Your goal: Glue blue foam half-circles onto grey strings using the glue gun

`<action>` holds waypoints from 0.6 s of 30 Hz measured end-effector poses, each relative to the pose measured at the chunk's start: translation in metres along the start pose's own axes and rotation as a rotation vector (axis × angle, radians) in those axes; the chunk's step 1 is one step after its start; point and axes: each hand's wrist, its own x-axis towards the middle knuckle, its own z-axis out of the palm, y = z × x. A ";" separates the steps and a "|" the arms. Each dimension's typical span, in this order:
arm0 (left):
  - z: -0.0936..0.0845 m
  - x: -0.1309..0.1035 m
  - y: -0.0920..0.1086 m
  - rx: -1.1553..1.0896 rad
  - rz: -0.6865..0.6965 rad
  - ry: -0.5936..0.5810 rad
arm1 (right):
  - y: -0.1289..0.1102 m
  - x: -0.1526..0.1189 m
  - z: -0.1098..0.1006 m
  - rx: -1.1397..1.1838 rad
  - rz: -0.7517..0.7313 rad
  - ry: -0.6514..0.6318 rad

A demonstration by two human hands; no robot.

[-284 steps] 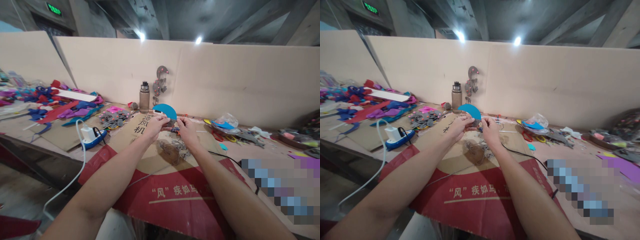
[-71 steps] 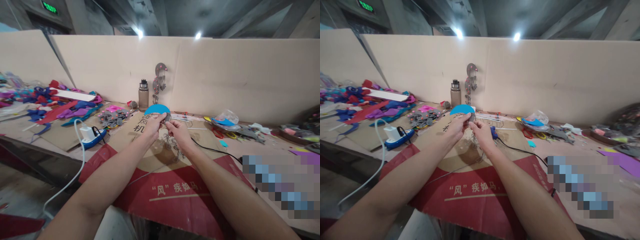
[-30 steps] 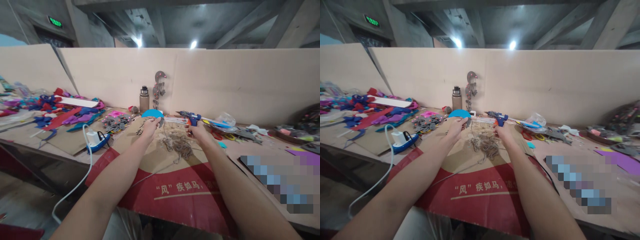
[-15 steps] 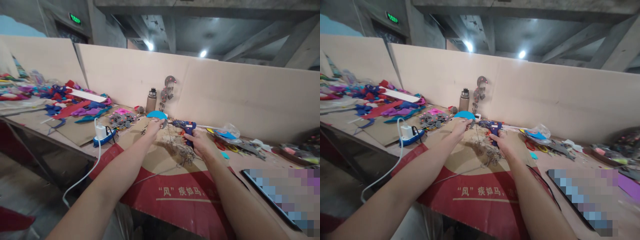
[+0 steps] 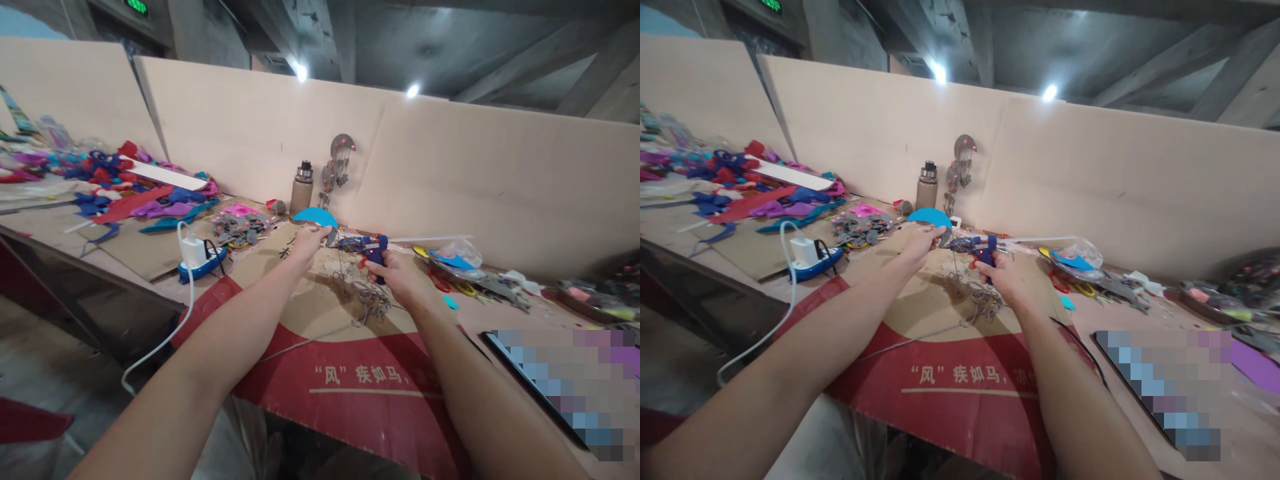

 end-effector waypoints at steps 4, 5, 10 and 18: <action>0.000 0.000 -0.001 0.087 0.036 -0.006 | -0.005 -0.002 0.000 -0.049 0.006 0.009; 0.000 0.000 -0.001 0.097 0.040 -0.012 | -0.005 -0.003 0.001 -0.056 0.005 0.013; 0.000 0.000 -0.003 0.139 0.069 -0.065 | -0.002 -0.001 0.001 -0.033 0.003 0.003; -0.001 0.001 -0.004 0.157 0.067 -0.072 | 0.011 0.006 -0.003 -0.008 -0.025 -0.026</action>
